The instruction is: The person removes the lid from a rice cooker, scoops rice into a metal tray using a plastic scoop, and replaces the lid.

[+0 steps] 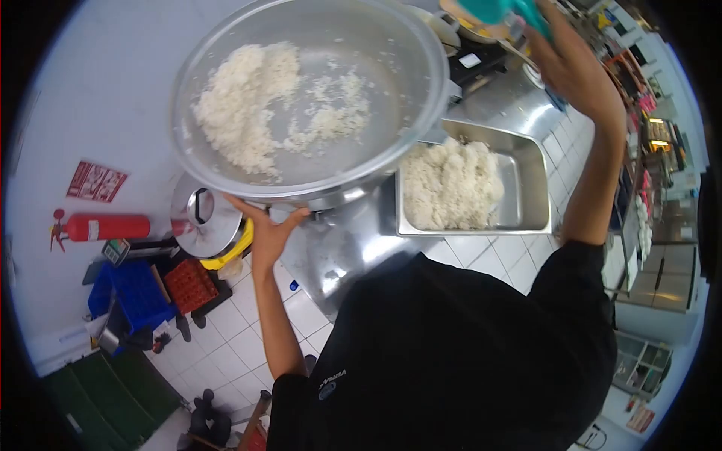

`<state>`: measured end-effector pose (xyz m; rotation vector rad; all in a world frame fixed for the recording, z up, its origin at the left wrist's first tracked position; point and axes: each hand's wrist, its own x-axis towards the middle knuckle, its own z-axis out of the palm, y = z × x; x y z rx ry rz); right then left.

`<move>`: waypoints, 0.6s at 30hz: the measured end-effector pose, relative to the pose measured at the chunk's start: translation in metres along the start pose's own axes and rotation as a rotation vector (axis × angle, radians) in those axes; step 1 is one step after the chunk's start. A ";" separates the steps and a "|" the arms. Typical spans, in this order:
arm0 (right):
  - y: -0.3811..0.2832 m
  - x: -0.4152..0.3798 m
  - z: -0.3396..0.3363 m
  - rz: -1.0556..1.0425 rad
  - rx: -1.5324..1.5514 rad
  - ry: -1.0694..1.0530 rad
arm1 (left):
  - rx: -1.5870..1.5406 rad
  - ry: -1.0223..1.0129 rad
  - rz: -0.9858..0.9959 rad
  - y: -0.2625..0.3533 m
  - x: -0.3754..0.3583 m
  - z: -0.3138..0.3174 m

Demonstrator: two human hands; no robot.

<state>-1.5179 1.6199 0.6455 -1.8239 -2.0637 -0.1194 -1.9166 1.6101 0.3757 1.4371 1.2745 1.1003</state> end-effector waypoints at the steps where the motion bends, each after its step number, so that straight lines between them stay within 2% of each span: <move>1: -0.004 0.030 0.022 -0.334 -0.059 0.045 | 0.006 0.027 0.003 -0.001 0.001 -0.002; 3: -0.024 0.091 0.078 -0.584 -0.156 -0.113 | -0.038 -0.020 0.022 -0.005 0.003 0.000; 5: -0.073 0.139 0.129 -0.382 -0.326 -0.593 | 0.073 0.013 0.031 -0.004 0.002 0.000; 7: -0.090 0.177 0.193 -0.417 -0.503 -0.550 | 0.183 0.045 0.041 -0.004 0.004 0.000; 9: -0.105 0.207 0.238 -0.505 -0.519 -0.472 | 0.207 0.034 0.103 -0.006 0.008 -0.002; 10: -0.109 0.219 0.255 -0.569 -0.527 -0.404 | 0.179 -0.009 0.064 -0.006 0.008 -0.003; 13: -0.131 0.218 0.278 -0.666 -0.434 -0.478 | 0.142 -0.060 0.035 -0.024 0.010 -0.003; 15: -0.130 0.214 0.296 -0.758 -0.396 -0.424 | 0.125 -0.012 0.054 -0.028 0.010 -0.003; 17: -0.147 0.195 0.299 -0.477 -0.309 -0.595 | 0.164 -0.144 -0.014 -0.041 0.007 -0.004; 18: -0.148 0.192 0.303 -0.514 -0.260 -0.597 | 0.197 -0.209 -0.031 -0.044 0.006 -0.007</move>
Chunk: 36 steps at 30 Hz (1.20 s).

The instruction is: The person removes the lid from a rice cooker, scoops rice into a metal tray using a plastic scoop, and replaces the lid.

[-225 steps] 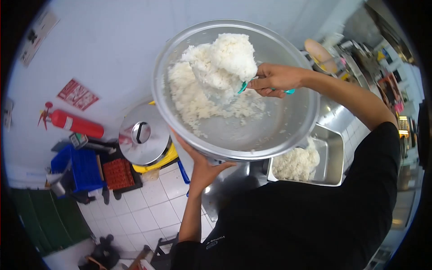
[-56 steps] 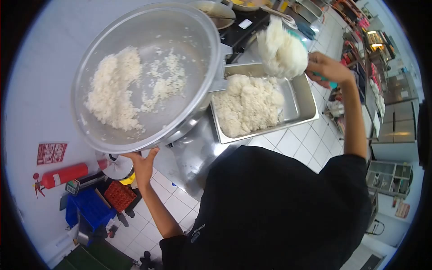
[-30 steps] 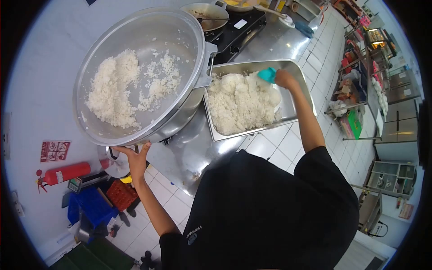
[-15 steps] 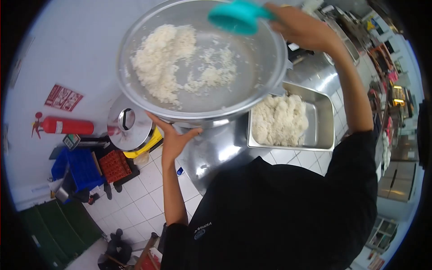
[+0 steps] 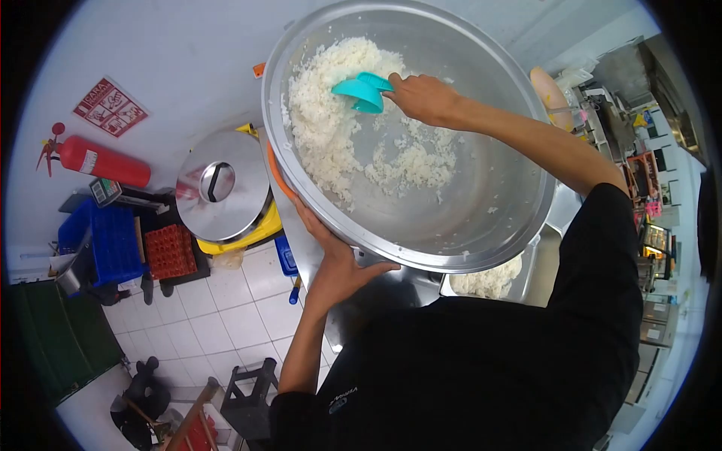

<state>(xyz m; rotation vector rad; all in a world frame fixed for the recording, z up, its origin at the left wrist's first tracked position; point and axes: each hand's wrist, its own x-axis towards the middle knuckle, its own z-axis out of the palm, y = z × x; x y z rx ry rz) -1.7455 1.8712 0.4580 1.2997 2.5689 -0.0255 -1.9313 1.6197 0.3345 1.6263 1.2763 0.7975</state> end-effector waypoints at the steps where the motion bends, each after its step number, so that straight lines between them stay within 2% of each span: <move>1: -0.002 0.001 0.008 -0.006 0.009 -0.014 | -0.005 -0.005 -0.016 0.000 -0.001 0.000; 7: -0.021 -0.001 0.025 -0.019 0.096 0.047 | 0.119 -0.004 0.059 -0.002 0.000 -0.005; 10: -0.035 -0.004 0.027 -0.042 0.102 0.002 | 0.132 -0.025 0.081 -0.003 0.003 -0.006; 17: -0.054 -0.022 0.031 -0.066 0.363 -0.050 | 0.064 0.102 0.200 0.000 0.003 -0.012; 19: -0.052 -0.027 0.044 -0.160 0.371 -0.210 | -0.022 0.078 0.145 -0.001 0.006 -0.010; 21: -0.056 -0.053 0.064 -0.180 0.339 -0.257 | -0.115 0.054 0.087 -0.001 0.008 -0.006; 23: -0.053 -0.065 0.059 -0.160 0.353 -0.250 | -0.167 0.051 0.053 0.004 0.007 -0.006; 25: -0.044 -0.068 0.048 -0.211 0.421 -0.182 | -0.100 0.100 0.142 0.011 0.006 -0.008; 27: -0.033 -0.070 0.027 -0.199 0.507 -0.265 | -0.092 0.102 0.129 0.012 0.007 -0.009; 29: -0.021 -0.074 0.023 -0.365 0.521 -0.270 | -0.077 0.109 0.124 0.009 0.006 -0.008; 31: -0.017 -0.080 0.021 -0.327 0.592 -0.269 | -0.108 0.087 0.118 0.007 0.006 -0.008; 33: -0.021 -0.098 -0.009 -0.135 0.745 -0.547 | -0.067 0.104 0.123 0.010 0.006 -0.009; 34: -0.018 -0.105 -0.014 -0.126 0.753 -0.548 | -0.032 0.115 0.118 0.013 0.005 -0.009; 36: -0.008 -0.121 -0.020 -0.144 1.057 -0.634 | -0.043 0.084 0.073 0.032 -0.001 -0.011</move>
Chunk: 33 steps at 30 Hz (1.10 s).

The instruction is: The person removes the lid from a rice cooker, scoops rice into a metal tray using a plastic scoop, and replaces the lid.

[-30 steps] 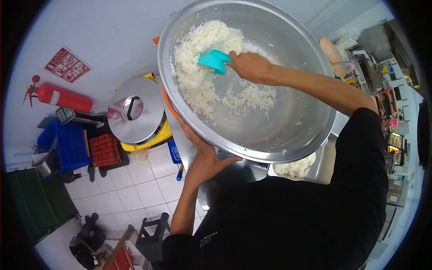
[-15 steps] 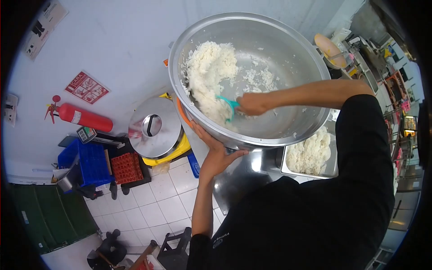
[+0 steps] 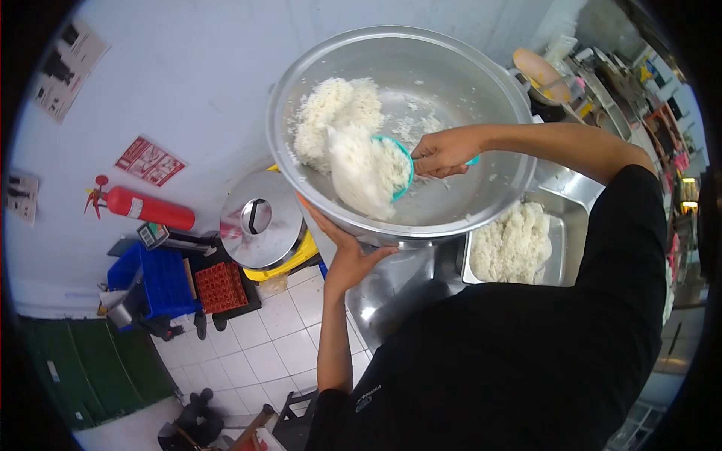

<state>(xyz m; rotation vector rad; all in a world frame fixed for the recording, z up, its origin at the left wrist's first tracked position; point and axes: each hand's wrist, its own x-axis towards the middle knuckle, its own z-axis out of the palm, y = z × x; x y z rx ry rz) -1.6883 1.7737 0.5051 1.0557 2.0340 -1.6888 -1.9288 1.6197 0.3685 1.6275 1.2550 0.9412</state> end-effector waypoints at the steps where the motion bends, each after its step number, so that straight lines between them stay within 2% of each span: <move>1: 0.001 -0.012 0.000 0.004 0.018 0.017 | -0.006 -0.017 -0.040 0.007 0.001 -0.001; 3: 0.003 -0.044 0.001 -0.037 0.137 0.053 | -0.003 -0.047 -0.015 -0.005 -0.001 0.000; 5: 0.004 -0.088 0.004 -0.084 0.070 0.228 | -0.010 0.000 -0.033 -0.001 -0.002 0.001; 7: 0.010 -0.140 0.013 -0.063 0.032 0.401 | 0.180 0.045 -0.047 -0.024 -0.002 0.003; 9: 0.022 -0.195 0.028 -0.012 0.036 0.542 | 0.085 0.077 -0.018 -0.022 -0.003 0.006; 10: 0.025 -0.224 0.045 0.090 -0.034 0.700 | 0.077 0.039 -0.023 -0.020 -0.004 0.007; 13: 0.058 -0.293 0.096 0.183 -0.039 0.921 | 0.056 -0.002 0.002 -0.009 -0.002 0.007; 14: 0.074 -0.308 0.113 0.301 0.021 0.959 | 0.068 0.008 -0.058 -0.003 -0.003 0.007; 15: 0.082 -0.318 0.129 0.536 0.032 0.980 | 0.085 0.016 -0.120 0.000 -0.005 0.007; 17: 0.158 -0.312 0.180 0.384 -0.829 1.295 | 0.125 -0.018 -0.159 -0.004 -0.003 0.004; 19: 0.188 -0.261 0.206 0.703 -0.245 1.218 | 0.094 -0.004 -0.117 -0.013 -0.003 0.003; 20: 0.225 -0.218 0.222 0.922 -0.333 1.043 | 0.091 -0.008 -0.182 -0.001 -0.004 0.005; 21: 0.280 -0.163 0.255 0.814 -0.285 1.047 | 0.097 -0.017 -0.179 -0.006 -0.003 0.004; 22: 0.268 -0.115 0.268 0.817 -0.146 1.006 | 0.094 -0.060 -0.211 -0.016 -0.001 -0.002; 24: 0.229 -0.086 0.280 0.613 -0.089 0.996 | 0.099 -0.094 -0.246 -0.018 0.000 -0.001; 26: 0.216 -0.096 0.273 0.533 -0.128 0.975 | 0.010 0.029 -0.224 -0.012 -0.006 0.004; 29: 0.195 -0.145 0.250 0.476 -0.018 1.057 | 0.088 0.124 -0.141 -0.026 -0.008 0.005; 31: 0.174 -0.175 0.235 0.614 0.019 1.085 | -0.025 0.153 -0.164 -0.004 -0.009 0.014; 33: 0.191 -0.173 0.238 0.601 0.051 1.121 | -0.043 0.143 -0.193 0.003 -0.009 0.016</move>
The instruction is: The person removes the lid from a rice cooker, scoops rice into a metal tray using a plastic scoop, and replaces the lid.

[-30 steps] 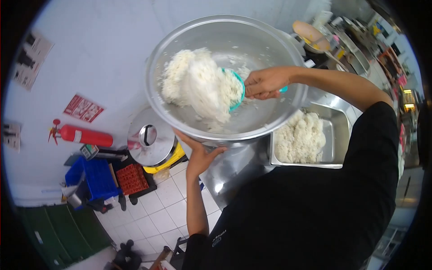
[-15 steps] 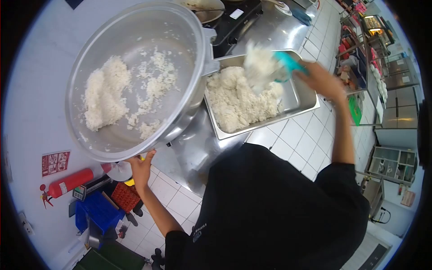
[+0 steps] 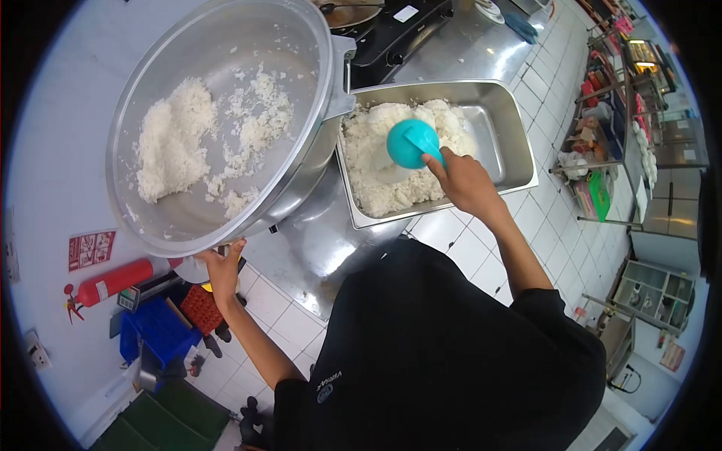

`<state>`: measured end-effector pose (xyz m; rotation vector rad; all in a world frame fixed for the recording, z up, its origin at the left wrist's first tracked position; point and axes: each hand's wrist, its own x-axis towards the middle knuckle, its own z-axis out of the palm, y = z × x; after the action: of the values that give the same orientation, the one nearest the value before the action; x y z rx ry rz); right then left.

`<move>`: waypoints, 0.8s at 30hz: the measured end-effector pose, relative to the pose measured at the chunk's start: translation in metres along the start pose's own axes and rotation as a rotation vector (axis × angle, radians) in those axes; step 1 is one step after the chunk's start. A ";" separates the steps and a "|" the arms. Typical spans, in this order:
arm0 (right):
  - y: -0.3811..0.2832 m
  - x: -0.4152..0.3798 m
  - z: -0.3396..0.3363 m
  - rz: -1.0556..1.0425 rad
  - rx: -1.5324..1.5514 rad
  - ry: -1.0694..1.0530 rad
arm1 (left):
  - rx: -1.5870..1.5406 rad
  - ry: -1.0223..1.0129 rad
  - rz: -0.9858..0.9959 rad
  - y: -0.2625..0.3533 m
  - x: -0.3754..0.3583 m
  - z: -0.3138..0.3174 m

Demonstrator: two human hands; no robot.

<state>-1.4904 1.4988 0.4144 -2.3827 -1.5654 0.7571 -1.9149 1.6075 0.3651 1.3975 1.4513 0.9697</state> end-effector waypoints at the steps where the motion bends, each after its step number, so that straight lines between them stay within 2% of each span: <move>1: 0.022 0.009 0.032 -0.075 -0.116 0.006 | -0.002 0.009 -0.004 -0.009 0.000 -0.004; 2: 0.031 0.014 0.051 -0.148 -0.228 0.015 | 0.077 -0.001 0.028 -0.025 0.004 -0.009; 3: 0.007 0.013 0.054 0.006 -0.177 0.005 | 0.156 -0.016 0.065 -0.024 0.008 -0.010; 6: -0.005 0.031 0.074 -0.053 -0.181 0.035 | 0.128 -0.009 0.029 0.005 0.000 -0.001; 9: -0.001 0.078 0.105 -0.099 -0.164 0.015 | 0.150 -0.013 0.012 0.005 0.003 -0.001; 10: -0.008 0.096 0.099 -0.065 -0.155 -0.011 | 0.163 -0.016 -0.035 0.005 0.001 -0.002; 11: -0.015 0.111 0.094 -0.028 -0.142 -0.041 | 0.195 0.026 0.059 0.000 0.001 -0.001; 12: -0.012 0.124 0.089 -0.085 -0.171 -0.091 | 0.189 0.037 0.052 -0.006 0.002 -0.003; 14: 0.004 0.127 0.065 -0.162 -0.162 -0.091 | -0.052 -0.019 0.115 -0.017 0.006 -0.002; 16: 0.006 0.093 0.012 -0.317 -0.310 -0.046 | 0.005 -0.024 0.056 -0.009 0.004 -0.001; 18: -0.014 0.049 -0.027 0.021 -0.307 -0.225 | -0.056 -0.007 0.164 -0.014 0.005 0.000; 19: 0.001 0.034 -0.008 -0.176 -0.382 -0.169 | -0.065 -0.001 0.156 -0.019 0.007 -0.004; 20: 0.022 0.026 0.022 -0.365 -0.451 -0.110 | 0.062 -0.071 0.148 -0.026 0.010 -0.010; 21: 0.014 0.032 0.059 -0.154 -0.375 -0.193 | 0.188 -0.146 0.145 -0.031 0.013 -0.013; 22: 0.003 0.037 0.090 0.060 -0.294 -0.271 | 0.178 -0.158 0.147 -0.029 0.013 -0.013; 23: 0.010 0.043 0.097 0.065 -0.302 -0.269 | 0.169 -0.200 0.100 -0.021 0.011 -0.014; 24: 0.012 0.054 0.101 -0.017 -0.327 -0.278 | 0.164 -0.234 0.054 -0.013 0.012 -0.015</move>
<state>-1.5162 1.5303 0.3070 -2.5711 -1.9511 0.9254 -1.9329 1.6187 0.3571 1.6185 1.3467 0.7048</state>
